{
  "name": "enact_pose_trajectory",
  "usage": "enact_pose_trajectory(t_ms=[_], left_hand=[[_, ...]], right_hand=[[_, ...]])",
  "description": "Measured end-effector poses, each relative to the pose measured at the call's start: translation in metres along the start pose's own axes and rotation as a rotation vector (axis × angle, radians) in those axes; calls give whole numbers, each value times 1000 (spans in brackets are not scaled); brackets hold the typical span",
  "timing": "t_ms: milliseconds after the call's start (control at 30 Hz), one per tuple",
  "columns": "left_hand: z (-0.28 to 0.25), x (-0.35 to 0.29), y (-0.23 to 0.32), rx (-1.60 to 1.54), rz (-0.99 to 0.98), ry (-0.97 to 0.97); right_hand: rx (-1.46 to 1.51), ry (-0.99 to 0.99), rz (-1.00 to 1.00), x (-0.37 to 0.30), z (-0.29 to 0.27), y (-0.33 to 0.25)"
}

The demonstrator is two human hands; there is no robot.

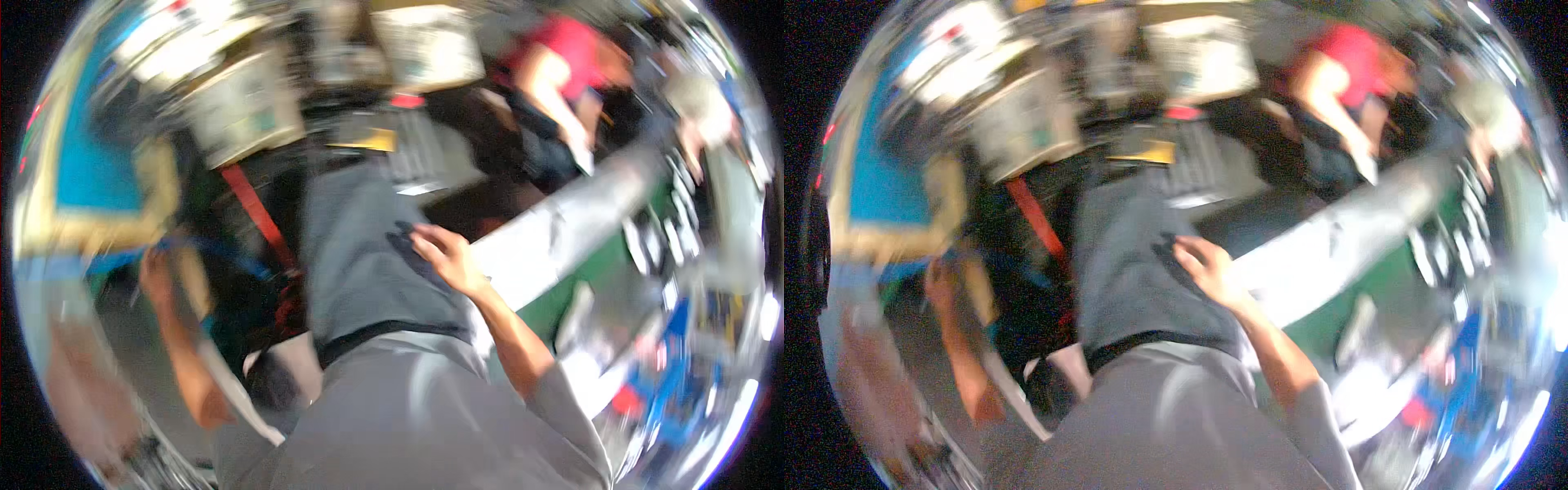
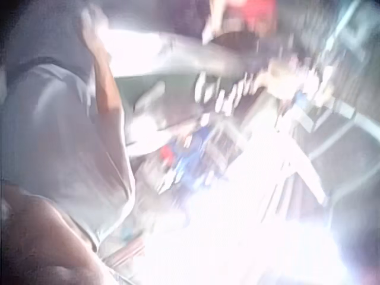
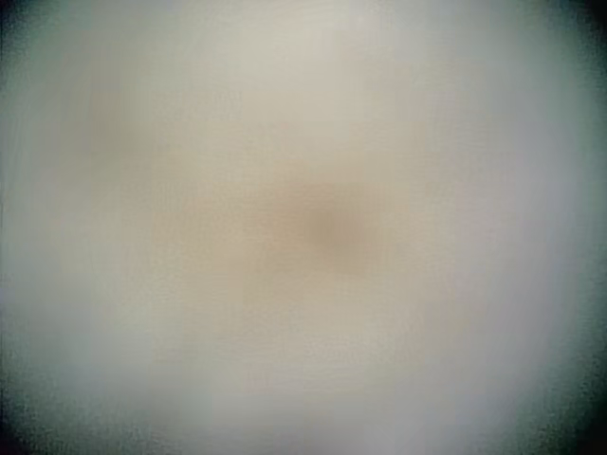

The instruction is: Using a lasting machine to shape shoes and placing them on a conveyor belt in a factory setting.

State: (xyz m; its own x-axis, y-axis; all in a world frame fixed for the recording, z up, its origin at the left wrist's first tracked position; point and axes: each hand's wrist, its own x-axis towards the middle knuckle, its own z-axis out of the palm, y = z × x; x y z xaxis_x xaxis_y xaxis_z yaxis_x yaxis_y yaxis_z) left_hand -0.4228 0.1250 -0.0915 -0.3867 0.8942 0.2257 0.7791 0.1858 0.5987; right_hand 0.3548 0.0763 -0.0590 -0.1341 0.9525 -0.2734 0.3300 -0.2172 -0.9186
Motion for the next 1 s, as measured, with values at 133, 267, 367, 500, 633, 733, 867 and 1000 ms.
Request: enact_pose_trajectory(t_ms=[133,267,367,500,633,733,867,1000], left_hand=[[158,-36,182,-918,-239,-419],[232,-117,325,-930,-226,-661],[249,-156,380,-861,-195,-733],[235,-167,382,-718,-78,-774],[251,-167,392,-629,-77,-869],[258,-180,421,-666,-11,-951],[282,-240,522,-729,32,-1196],[322,-312,587,-951,72,-1557]], right_hand=[[-293,589,112,-85,-107,139],[-606,1087,591,-279,-196,220],[-597,1187,915,-422,-230,269],[-370,1131,1048,-456,-250,316],[-255,1090,773,-443,-275,352],[-155,1151,846,-404,-268,341],[529,1163,570,-381,-234,302],[926,1053,247,-291,-172,193]])
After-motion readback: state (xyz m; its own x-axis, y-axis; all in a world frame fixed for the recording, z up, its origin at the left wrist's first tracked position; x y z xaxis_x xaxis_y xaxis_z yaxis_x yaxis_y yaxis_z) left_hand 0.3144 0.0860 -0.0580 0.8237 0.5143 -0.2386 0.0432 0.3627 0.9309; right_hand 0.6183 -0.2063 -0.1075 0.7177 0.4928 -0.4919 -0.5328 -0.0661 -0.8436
